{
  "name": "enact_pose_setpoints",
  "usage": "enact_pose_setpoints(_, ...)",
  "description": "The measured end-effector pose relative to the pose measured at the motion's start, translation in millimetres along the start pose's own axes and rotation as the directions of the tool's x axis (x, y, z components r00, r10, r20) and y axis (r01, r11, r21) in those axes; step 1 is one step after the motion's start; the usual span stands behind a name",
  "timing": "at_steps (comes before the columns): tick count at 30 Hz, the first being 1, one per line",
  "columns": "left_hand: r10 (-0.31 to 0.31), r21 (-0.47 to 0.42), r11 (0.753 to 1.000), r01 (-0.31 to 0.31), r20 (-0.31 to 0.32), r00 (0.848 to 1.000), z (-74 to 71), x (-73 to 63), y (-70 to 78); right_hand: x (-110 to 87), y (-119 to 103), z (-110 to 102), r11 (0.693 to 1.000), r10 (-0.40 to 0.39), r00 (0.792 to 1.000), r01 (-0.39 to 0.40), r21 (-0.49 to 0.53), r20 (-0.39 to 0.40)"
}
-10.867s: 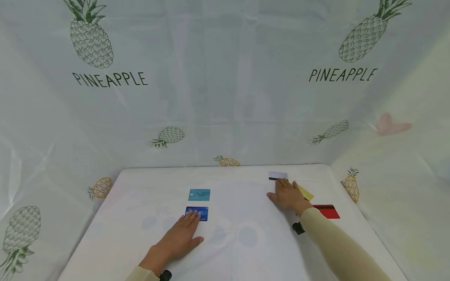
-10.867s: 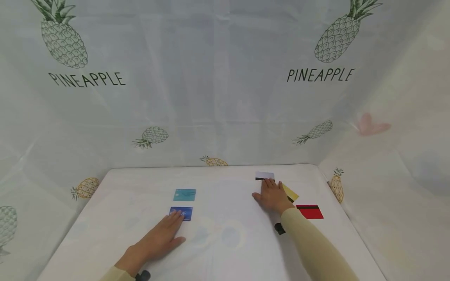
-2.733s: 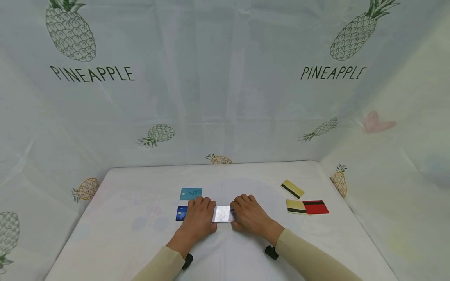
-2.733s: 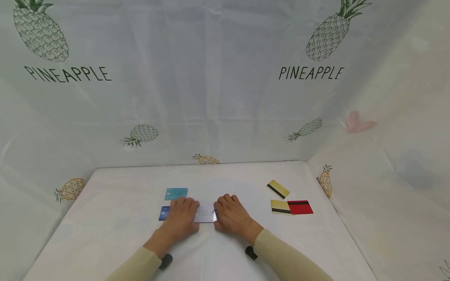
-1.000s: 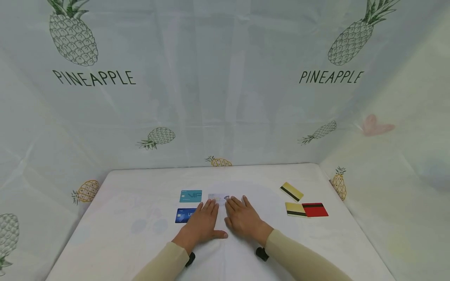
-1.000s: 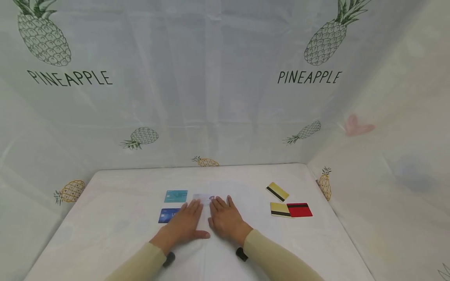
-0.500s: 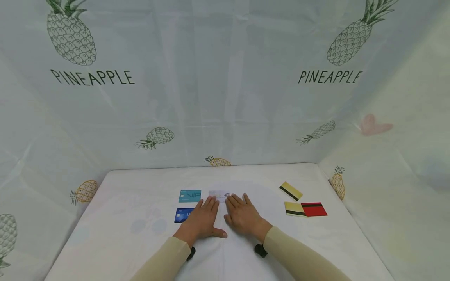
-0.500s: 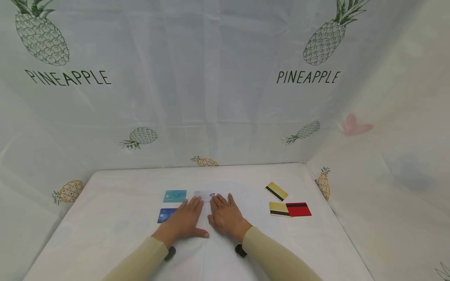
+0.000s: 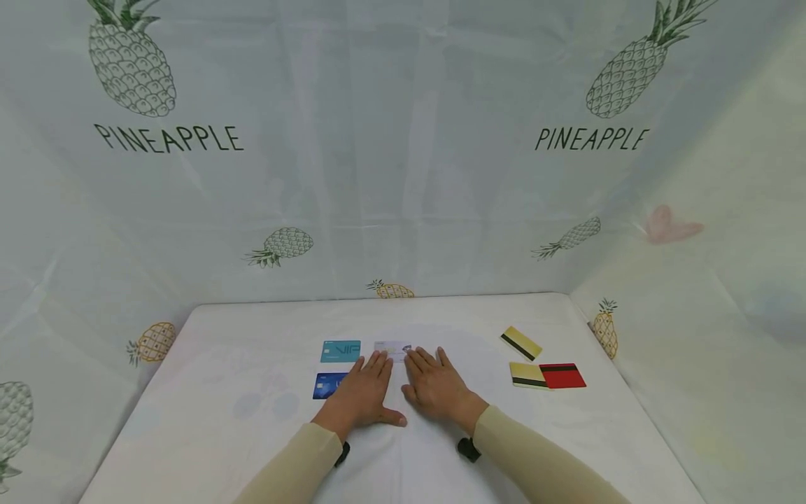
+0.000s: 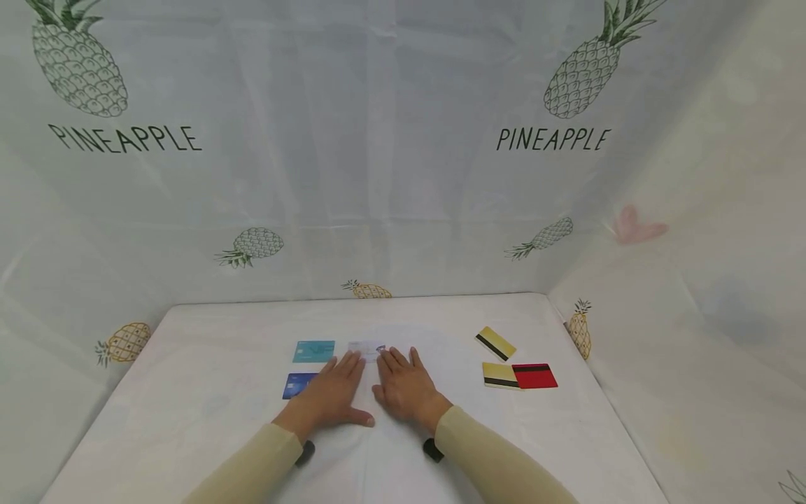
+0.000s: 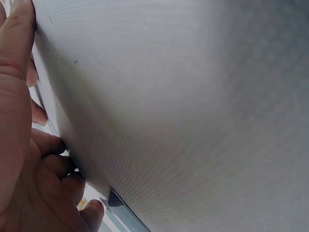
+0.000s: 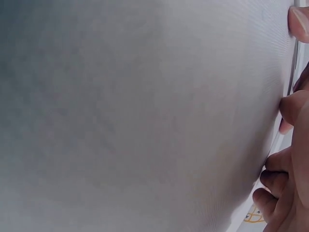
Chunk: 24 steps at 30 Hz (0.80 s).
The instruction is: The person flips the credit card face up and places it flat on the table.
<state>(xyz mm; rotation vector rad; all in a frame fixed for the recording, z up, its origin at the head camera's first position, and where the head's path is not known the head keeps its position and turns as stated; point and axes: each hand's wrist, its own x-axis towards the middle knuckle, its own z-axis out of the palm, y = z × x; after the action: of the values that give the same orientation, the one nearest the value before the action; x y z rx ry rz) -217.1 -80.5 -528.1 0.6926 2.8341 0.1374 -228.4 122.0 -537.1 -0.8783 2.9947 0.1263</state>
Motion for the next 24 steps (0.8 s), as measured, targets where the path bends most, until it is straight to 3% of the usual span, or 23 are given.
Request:
enact_pose_setpoints(10,-0.016,0.043,0.999,0.016,0.003,1.000,2.1,2.0,1.6,-28.4,23.7,-2.7,0.999,0.049,0.999,-0.049,0.013,-0.018)
enact_pose_setpoints(17,-0.030,0.049,0.998,0.029,0.017,0.999,-0.2,1.5,1.8,-59.8,56.2,2.3,0.989,0.134,0.991,-0.131,0.063,-0.032)
enact_pose_setpoints(24,-0.021,0.061,0.998,0.020,0.014,1.000,0.6,0.9,2.3,-97.3,84.4,7.7,0.983,0.185,0.977,-0.182,0.035,-0.111)
